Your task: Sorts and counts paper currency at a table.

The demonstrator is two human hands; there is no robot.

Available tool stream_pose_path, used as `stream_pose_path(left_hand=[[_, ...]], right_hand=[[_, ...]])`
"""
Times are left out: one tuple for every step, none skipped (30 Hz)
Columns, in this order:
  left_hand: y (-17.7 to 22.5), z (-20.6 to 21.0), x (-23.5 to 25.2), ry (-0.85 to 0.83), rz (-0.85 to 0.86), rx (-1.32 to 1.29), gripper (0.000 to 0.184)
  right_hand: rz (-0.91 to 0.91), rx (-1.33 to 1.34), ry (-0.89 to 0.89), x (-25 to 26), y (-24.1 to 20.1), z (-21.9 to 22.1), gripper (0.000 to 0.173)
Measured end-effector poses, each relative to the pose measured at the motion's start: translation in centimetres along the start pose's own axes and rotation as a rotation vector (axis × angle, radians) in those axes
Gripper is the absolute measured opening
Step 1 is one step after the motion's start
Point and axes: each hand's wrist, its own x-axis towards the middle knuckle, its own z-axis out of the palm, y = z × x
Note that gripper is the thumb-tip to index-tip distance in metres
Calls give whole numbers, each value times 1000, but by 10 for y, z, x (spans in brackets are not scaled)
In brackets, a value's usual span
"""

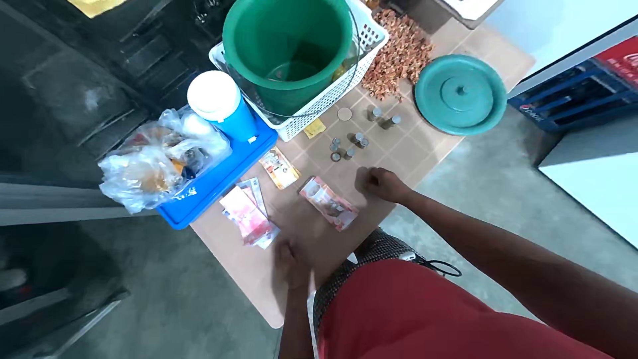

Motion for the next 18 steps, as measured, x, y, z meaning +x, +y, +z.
stream_pose_path(left_hand=[[0, -1, 0, -12, -6, -1, 26], [0, 0, 0, -17, -8, 3, 26], [0, 0, 0, -9, 0, 13, 26], [1, 0, 1, -2, 9, 16, 26], [3, 0, 2, -3, 10, 19, 26], [5, -1, 2, -4, 7, 25, 26], [5, -2, 2, -10, 2, 32, 26], [5, -2, 2, -17, -6, 38, 26], [4, -2, 2, -24, -12, 40, 25], [1, 0, 2, -17, -7, 45, 25], [-2, 2, 1, -8, -3, 45, 24], [-4, 4, 1, 8, -2, 36, 23], [-6, 5, 1, 25, -8, 9, 22], [-5, 7, 0, 48, -17, -39, 20], [-2, 9, 0, 70, -15, -112, 18], [6, 9, -1, 64, 16, -201, 16], [16, 8, -3, 19, 76, -279, 15], [29, 10, -6, -47, 149, -352, 18]], right_hand=[[-5, 1, 3, -1, 1, 0, 25], [-4, 2, 7, -1, 1, 1, 25], [3, 1, 10, -1, 1, 1, 25], [11, 0, 7, -1, 0, 1, 24], [21, -5, -4, -1, -1, 0, 24], [29, -11, -14, -1, -1, -1, 24], [31, -13, -18, -1, -1, -1, 24], [24, -12, -15, -1, 0, 0, 24], [14, -11, -9, -1, 1, 1, 24], [2, -13, -2, 0, 4, 2, 23], [-11, -18, 11, 0, 6, 4, 23], [-22, -18, 24, 0, 8, 5, 22], [-23, -10, 29, 0, 8, 6, 22], [-16, 6, 26, -3, 6, 6, 22], [-10, 30, 18, -6, 0, 7, 22], [-25, 58, 13, -11, -7, 9, 22], [-41, 87, -3, -16, -16, 12, 23], [-55, 109, -24, -22, -23, 17, 24]])
